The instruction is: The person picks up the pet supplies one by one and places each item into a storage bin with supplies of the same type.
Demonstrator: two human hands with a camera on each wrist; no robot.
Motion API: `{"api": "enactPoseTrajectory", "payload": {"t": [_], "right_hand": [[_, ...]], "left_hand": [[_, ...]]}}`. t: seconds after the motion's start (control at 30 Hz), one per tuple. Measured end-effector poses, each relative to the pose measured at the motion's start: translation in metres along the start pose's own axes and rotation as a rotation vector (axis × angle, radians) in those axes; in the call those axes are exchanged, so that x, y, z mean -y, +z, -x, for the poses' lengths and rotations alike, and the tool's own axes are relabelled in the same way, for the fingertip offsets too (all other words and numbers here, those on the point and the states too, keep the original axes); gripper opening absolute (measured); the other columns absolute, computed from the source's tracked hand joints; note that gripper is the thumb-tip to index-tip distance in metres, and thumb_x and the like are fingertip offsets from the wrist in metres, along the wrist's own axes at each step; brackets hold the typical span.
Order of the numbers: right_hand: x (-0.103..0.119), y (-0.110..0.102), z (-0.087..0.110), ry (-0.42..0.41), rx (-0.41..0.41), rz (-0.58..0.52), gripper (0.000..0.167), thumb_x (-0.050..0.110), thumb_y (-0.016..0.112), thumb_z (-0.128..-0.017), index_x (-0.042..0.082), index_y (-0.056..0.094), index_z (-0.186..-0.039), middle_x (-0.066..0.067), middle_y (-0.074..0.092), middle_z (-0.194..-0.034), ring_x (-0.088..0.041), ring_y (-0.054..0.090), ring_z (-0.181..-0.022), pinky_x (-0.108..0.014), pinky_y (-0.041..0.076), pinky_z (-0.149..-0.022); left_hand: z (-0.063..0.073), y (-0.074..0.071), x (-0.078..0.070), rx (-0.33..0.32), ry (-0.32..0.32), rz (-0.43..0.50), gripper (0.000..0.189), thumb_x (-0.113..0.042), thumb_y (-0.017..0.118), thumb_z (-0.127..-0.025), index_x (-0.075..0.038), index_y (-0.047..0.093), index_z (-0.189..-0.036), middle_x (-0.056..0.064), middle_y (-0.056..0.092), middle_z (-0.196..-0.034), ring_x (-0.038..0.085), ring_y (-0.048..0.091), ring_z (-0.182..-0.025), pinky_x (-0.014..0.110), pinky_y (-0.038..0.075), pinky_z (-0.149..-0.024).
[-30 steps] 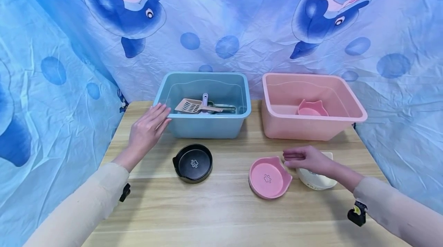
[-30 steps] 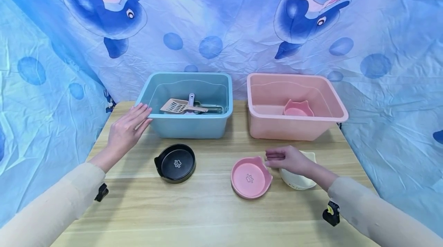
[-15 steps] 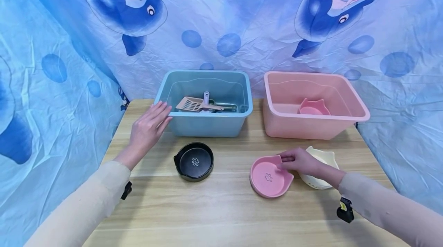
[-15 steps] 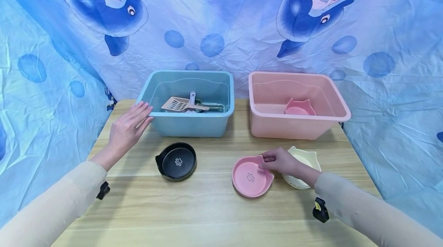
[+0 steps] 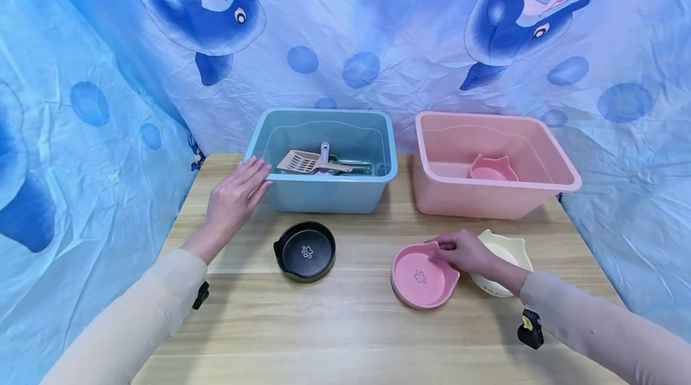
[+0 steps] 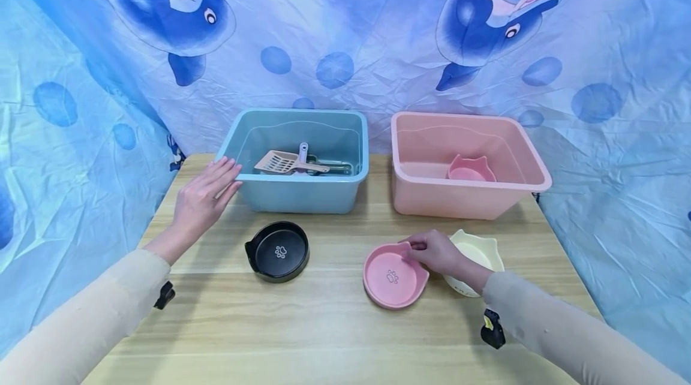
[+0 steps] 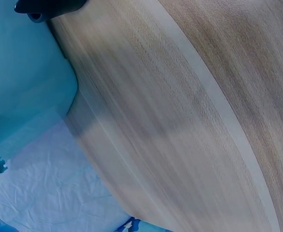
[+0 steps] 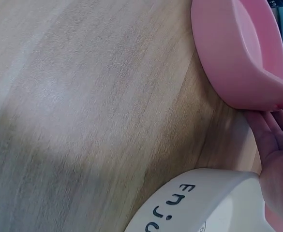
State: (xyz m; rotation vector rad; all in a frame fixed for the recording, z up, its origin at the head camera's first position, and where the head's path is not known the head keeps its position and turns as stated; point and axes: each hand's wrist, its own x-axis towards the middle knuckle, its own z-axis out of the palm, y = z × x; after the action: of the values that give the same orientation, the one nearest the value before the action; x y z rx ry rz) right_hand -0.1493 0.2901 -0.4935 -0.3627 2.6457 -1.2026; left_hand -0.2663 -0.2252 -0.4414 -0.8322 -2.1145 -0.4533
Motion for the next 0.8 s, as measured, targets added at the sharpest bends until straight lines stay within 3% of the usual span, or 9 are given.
{"api": "enactPoseTrajectory", "payload": {"t": [0.1,0.43,0.7,0.8], "right_hand": [[-0.001,0.001,0.000,0.017,-0.010,-0.024,0.024,0.010,0.080,-0.096,0.001,0.081,-0.118,-0.003,0.081,-0.087,-0.006,0.064,-0.067,-0.017,0.051,-0.055],[0.005,-0.007,-0.012,-0.037,0.033,0.019,0.024,0.014,0.081,-0.095,0.001,0.082,-0.115,-0.002,0.082,-0.087,-0.005,0.067,-0.071,-0.016,0.053,-0.060],[0.012,-0.020,-0.018,-0.018,0.083,0.003,0.020,0.011,0.080,-0.095,0.003,0.083,-0.114,-0.003,0.076,-0.071,-0.003,0.055,-0.052,-0.016,0.044,-0.047],[0.016,-0.026,-0.019,-0.012,0.087,-0.002,0.018,0.012,0.081,-0.095,0.005,0.084,-0.112,-0.004,0.075,-0.072,-0.003,0.054,-0.052,-0.016,0.043,-0.047]], "left_hand": [[0.000,0.001,-0.001,0.003,0.000,0.002,0.046,-0.010,0.086,-0.089,-0.005,0.074,-0.134,0.018,0.071,-0.135,0.040,0.068,-0.128,0.060,0.054,-0.110],[0.000,-0.001,-0.001,0.005,-0.008,-0.012,0.044,-0.011,0.085,-0.090,-0.005,0.075,-0.132,0.019,0.072,-0.134,0.040,0.069,-0.127,0.060,0.055,-0.109],[-0.001,0.001,0.000,-0.006,0.007,-0.009,0.044,-0.011,0.085,-0.090,-0.005,0.075,-0.133,0.020,0.073,-0.132,0.040,0.069,-0.125,0.061,0.056,-0.107],[-0.001,0.001,-0.001,-0.007,0.007,-0.006,0.044,-0.011,0.085,-0.090,-0.005,0.075,-0.133,0.019,0.072,-0.133,0.040,0.069,-0.125,0.061,0.056,-0.107]]}}
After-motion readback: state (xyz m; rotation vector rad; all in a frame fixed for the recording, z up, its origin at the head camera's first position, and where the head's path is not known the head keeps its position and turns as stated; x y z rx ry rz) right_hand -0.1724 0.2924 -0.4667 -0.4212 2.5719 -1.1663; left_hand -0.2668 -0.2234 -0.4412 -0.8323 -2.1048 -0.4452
